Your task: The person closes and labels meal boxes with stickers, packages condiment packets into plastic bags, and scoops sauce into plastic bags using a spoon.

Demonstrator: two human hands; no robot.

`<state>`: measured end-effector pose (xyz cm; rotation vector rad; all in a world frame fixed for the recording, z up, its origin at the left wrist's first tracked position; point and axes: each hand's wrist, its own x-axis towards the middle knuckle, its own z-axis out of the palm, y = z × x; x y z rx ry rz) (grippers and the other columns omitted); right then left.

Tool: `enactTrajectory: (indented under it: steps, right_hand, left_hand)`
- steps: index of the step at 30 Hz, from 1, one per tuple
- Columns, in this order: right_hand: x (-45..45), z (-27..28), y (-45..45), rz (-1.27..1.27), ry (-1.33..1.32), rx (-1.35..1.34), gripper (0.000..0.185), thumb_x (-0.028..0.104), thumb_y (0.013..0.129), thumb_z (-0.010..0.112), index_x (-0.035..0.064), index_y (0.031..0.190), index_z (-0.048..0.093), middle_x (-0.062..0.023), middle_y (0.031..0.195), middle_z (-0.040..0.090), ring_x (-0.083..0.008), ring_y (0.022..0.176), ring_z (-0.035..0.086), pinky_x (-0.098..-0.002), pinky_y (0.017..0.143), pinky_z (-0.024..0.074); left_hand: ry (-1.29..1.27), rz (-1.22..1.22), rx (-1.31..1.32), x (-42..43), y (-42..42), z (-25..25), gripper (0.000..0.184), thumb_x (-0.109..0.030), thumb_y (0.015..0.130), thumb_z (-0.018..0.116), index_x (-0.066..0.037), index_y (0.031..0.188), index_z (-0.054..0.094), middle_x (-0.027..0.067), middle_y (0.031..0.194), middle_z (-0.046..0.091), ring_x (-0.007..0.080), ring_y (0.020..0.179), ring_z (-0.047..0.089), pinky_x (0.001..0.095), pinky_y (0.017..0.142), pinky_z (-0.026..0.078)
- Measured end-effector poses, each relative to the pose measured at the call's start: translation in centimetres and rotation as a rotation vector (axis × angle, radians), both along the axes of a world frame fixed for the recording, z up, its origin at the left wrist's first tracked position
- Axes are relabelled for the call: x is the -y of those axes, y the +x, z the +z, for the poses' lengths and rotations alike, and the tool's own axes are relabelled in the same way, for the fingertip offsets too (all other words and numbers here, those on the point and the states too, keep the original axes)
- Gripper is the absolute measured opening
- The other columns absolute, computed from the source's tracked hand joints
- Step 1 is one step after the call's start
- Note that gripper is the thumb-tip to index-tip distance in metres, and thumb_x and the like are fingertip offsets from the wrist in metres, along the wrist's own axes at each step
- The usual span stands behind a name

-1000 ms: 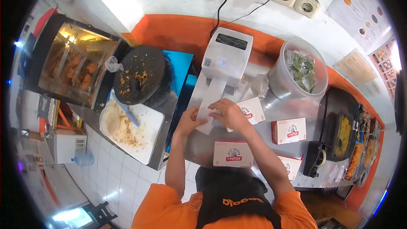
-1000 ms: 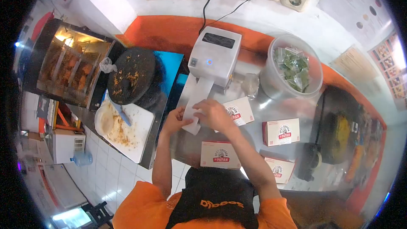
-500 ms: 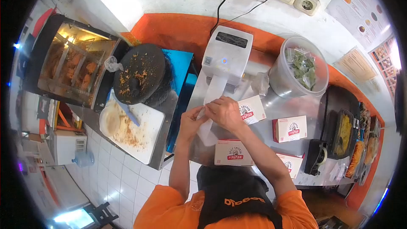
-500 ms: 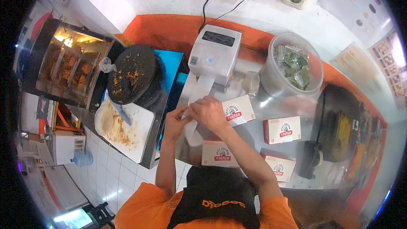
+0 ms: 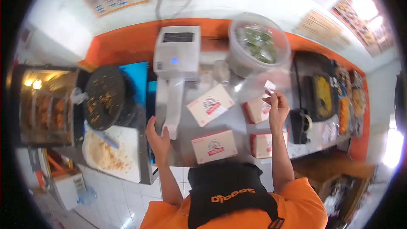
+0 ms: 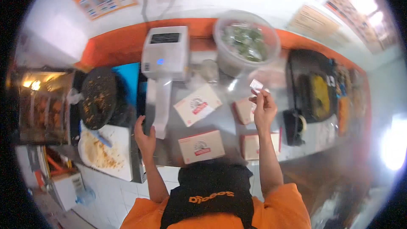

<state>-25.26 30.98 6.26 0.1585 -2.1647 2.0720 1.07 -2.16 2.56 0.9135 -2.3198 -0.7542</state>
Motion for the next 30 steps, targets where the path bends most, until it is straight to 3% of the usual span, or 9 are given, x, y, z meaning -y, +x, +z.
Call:
enactTrajectory:
  steps: [2,4,7,10,14,19,23,26,30]
  right_hand:
    - [-5.6,-0.6,1.2,-0.015,-0.112,0.058,0.026,0.01,0.105,0.058,-0.0119,0.117,0.067,-0.0185,0.101,0.073,-0.0222,0.09,0.073,-0.0347,0.081,0.0627]
    - [-9.5,-2.8,2.7,-0.111,-0.323,0.148,0.028,0.013,0.104,0.063,-0.0099,0.119,0.068,-0.0135,0.099,0.073,-0.0185,0.083,0.07,-0.034,0.077,0.062]
    - [-10.8,-3.7,4.3,-0.411,-0.236,0.321,0.035,0.015,0.101,0.07,-0.007,0.128,0.065,-0.0082,0.095,0.071,-0.0143,0.075,0.065,-0.0329,0.074,0.0605]
    - [-10.8,-0.5,6.8,-0.521,-0.344,0.384,0.054,0.02,0.098,0.076,-0.0019,0.143,0.056,-0.004,0.099,0.069,-0.0115,0.082,0.064,-0.0308,0.072,0.0574]
    - [-16.9,-0.1,12.6,-0.486,-0.522,0.601,0.03,0.029,0.098,0.076,0.0082,0.118,0.067,0.0028,0.101,0.067,-0.0126,0.088,0.064,-0.029,0.072,0.0492]
    - [-19.0,-2.2,20.3,-0.677,-0.744,0.741,0.025,0.032,0.098,0.075,0.0208,0.117,0.062,0.0049,0.106,0.062,-0.0132,0.095,0.064,-0.0285,0.075,0.0479]
    - [-16.1,-3.4,22.9,-0.702,-0.896,0.804,0.023,0.033,0.099,0.075,0.0188,0.113,0.063,0.0039,0.099,0.062,-0.0116,0.091,0.06,-0.0298,0.076,0.0473]
    - [-15.3,-6.1,23.8,-0.634,-0.842,0.783,0.023,0.032,0.098,0.076,0.0166,0.111,0.065,0.0042,0.094,0.062,-0.0103,0.085,0.058,-0.0299,0.075,0.0467]
    - [-14.2,-7.4,23.3,-0.608,-0.708,0.779,0.019,0.027,0.096,0.078,0.0106,0.102,0.07,0.0053,0.079,0.062,-0.0083,0.068,0.054,-0.0247,0.066,0.0429]
  left_hand:
    - [0.129,-0.21,-0.106,-2.9,-3.5,1.7,0.051,0.002,0.083,0.073,-0.003,0.133,0.062,0.0171,0.136,0.063,0.0376,0.13,0.056,0.0474,0.112,0.043]
    - [0.115,-0.489,-0.189,-7.0,-8.0,3.2,0.049,0.0,0.083,0.075,-0.003,0.13,0.063,0.0165,0.136,0.063,0.0369,0.13,0.057,0.0475,0.112,0.043]
    - [0.098,-0.995,-0.227,-14.7,-14.8,2.9,0.041,-0.01,0.083,0.078,-0.005,0.122,0.067,0.0147,0.132,0.065,0.035,0.129,0.057,0.0466,0.11,0.045]
    - [0.109,-1.315,-0.089,-21.5,-18.0,-0.2,0.039,-0.02,0.082,0.08,-0.007,0.117,0.069,0.0131,0.128,0.066,0.0334,0.128,0.057,0.0475,0.109,0.046]
    - [0.058,-1.604,-0.079,-28.1,-15.9,-0.6,0.046,-0.03,0.079,0.082,-0.009,0.117,0.069,0.0108,0.126,0.065,0.0335,0.129,0.053,0.0512,0.113,0.04]
    - [-0.093,-1.579,-0.12,-32.7,-12.0,-3.3,0.047,-0.024,0.073,0.084,-0.005,0.111,0.065,0.0107,0.128,0.06,0.0338,0.132,0.051,0.0624,0.119,0.031]
    - [-0.065,-1.548,-0.182,-33.3,-11.8,-5.4,0.034,-0.012,0.077,0.078,-0.005,0.108,0.064,0.0123,0.126,0.061,0.0338,0.132,0.052,0.0627,0.122,0.028]
    - [-0.027,-1.528,-0.217,-33.6,-11.6,-6.2,0.032,-0.007,0.076,0.076,-0.004,0.106,0.064,0.0122,0.127,0.061,0.0339,0.132,0.054,0.0621,0.124,0.027]
    - [0.057,-1.467,-0.194,-33.8,-11.4,-5.8,0.047,-0.008,0.074,0.078,-0.003,0.117,0.059,0.0153,0.131,0.059,0.0359,0.132,0.054,0.0622,0.124,0.029]
